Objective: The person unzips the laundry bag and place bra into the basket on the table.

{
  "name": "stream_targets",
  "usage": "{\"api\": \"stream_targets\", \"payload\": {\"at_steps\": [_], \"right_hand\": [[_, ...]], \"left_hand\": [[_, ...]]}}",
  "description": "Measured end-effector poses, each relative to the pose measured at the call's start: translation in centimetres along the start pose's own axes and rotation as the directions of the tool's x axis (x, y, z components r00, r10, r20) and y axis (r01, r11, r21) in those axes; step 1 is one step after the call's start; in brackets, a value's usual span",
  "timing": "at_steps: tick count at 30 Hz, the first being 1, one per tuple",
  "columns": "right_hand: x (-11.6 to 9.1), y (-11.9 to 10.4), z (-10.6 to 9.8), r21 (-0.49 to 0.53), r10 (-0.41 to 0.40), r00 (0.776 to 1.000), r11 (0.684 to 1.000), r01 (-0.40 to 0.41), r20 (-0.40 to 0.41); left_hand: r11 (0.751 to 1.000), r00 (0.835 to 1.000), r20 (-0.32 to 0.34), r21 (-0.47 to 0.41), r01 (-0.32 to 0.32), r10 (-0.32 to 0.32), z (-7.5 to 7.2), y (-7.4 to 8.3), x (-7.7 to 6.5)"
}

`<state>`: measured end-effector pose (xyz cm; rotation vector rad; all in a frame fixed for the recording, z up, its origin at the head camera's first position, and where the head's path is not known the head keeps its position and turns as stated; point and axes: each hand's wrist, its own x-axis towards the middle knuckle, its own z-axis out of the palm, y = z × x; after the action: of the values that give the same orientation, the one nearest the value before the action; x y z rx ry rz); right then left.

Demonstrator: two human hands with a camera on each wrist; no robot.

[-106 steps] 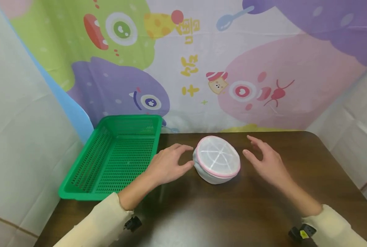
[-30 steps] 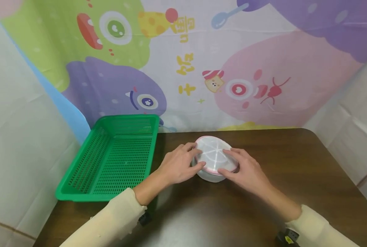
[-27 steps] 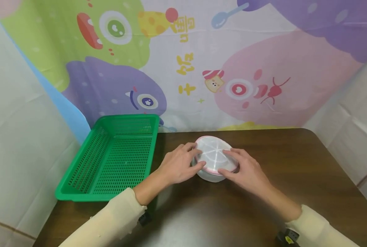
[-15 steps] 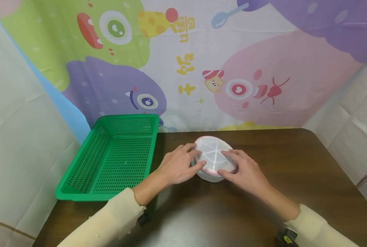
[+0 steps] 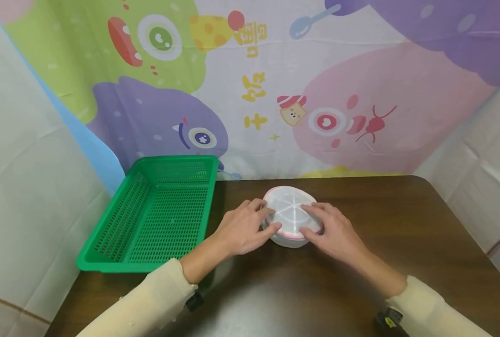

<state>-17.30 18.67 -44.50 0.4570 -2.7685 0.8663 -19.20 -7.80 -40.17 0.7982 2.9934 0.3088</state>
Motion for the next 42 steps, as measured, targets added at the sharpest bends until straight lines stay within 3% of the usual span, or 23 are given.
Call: {"api": "stream_targets", "payload": {"at_steps": [14, 24, 35, 42], "right_hand": [[0.7, 0.8, 0.4, 0.012, 0.030, 1.000, 0.999, -0.030, 0.005], [0.7, 0.8, 0.2, 0.034, 0.009, 1.000, 0.999, -0.009, 0.001], [-0.1, -1.0, 0.2, -0.013, -0.113, 0.993, 0.994, 0.113, -0.021], [-0.3, -0.7, 0.6, -0.033, -0.127, 0.992, 0.991, 0.126, -0.025]], "left_hand": [[1.000, 1.000, -0.009, -0.001, -0.017, 0.017, 0.2, 0.0, -1.1], [0.998, 1.000, 0.000, 0.053, -0.016, 0.016, 0.2, -0.1, -0.9], [0.998, 1.000, -0.008, 0.065, -0.007, 0.008, 0.3, -0.1, -0.7], [0.999, 1.000, 0.004, 0.053, 0.004, -0.004, 0.5, -0.2, -0.6]]}}
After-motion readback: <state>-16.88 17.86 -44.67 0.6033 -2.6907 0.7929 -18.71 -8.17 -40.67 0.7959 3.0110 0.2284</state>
